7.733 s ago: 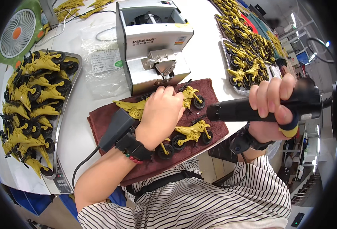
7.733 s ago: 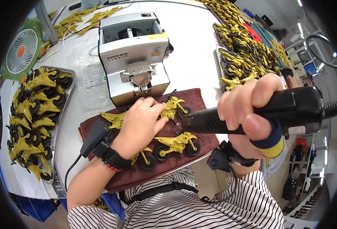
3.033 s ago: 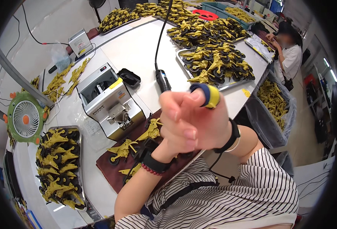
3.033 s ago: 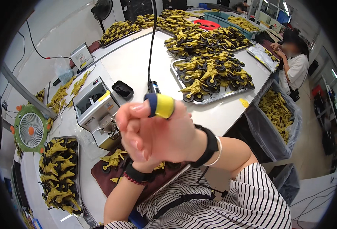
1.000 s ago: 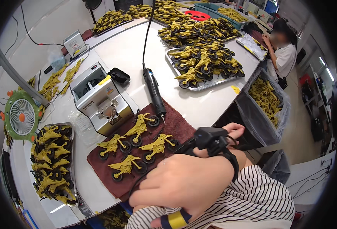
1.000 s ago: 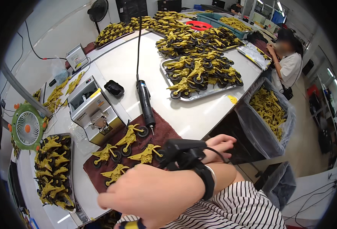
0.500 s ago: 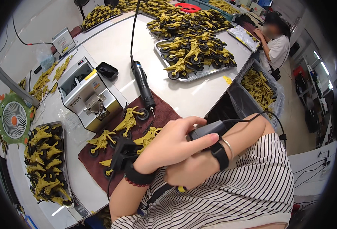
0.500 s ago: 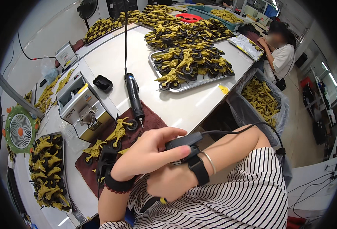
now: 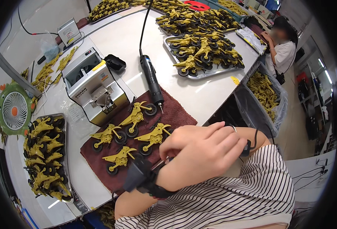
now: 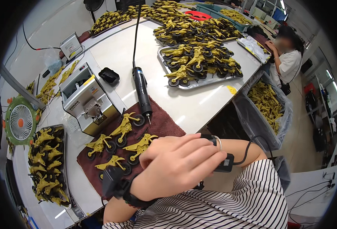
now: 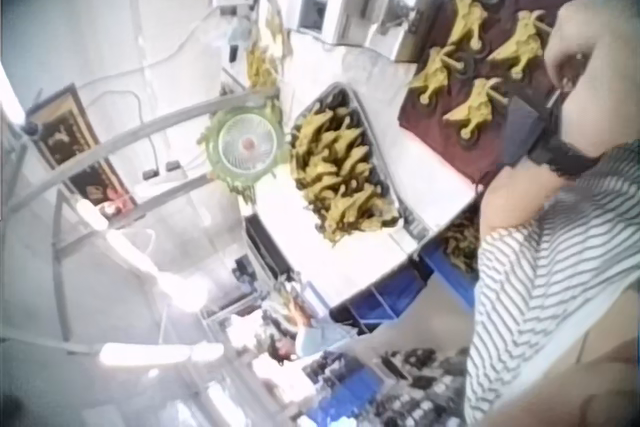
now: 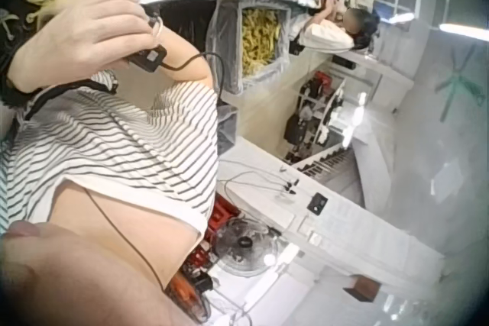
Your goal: Using a heat gun to join or finish plastic toy motorcycle components.
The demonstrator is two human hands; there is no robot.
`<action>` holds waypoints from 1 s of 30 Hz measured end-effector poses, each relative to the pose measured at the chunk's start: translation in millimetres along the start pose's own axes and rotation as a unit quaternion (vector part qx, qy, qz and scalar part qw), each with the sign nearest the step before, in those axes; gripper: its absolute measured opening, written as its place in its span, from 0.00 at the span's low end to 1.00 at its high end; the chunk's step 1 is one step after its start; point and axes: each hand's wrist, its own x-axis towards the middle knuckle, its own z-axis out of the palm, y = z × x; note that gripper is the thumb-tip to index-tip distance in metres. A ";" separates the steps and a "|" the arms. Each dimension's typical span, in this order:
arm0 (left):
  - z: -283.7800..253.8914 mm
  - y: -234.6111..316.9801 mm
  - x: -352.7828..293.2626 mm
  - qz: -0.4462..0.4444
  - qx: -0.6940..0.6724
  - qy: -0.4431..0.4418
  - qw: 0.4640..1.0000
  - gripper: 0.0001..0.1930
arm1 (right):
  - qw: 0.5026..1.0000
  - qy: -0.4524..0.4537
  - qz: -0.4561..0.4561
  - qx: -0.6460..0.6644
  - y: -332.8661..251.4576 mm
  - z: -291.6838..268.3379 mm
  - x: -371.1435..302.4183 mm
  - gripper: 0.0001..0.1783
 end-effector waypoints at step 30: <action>-128.8 -17.7 -108.2 -0.379 0.385 -0.056 0.840 0.07 | 0.802 0.287 0.265 0.451 127.2 -39.3 108.1 0.19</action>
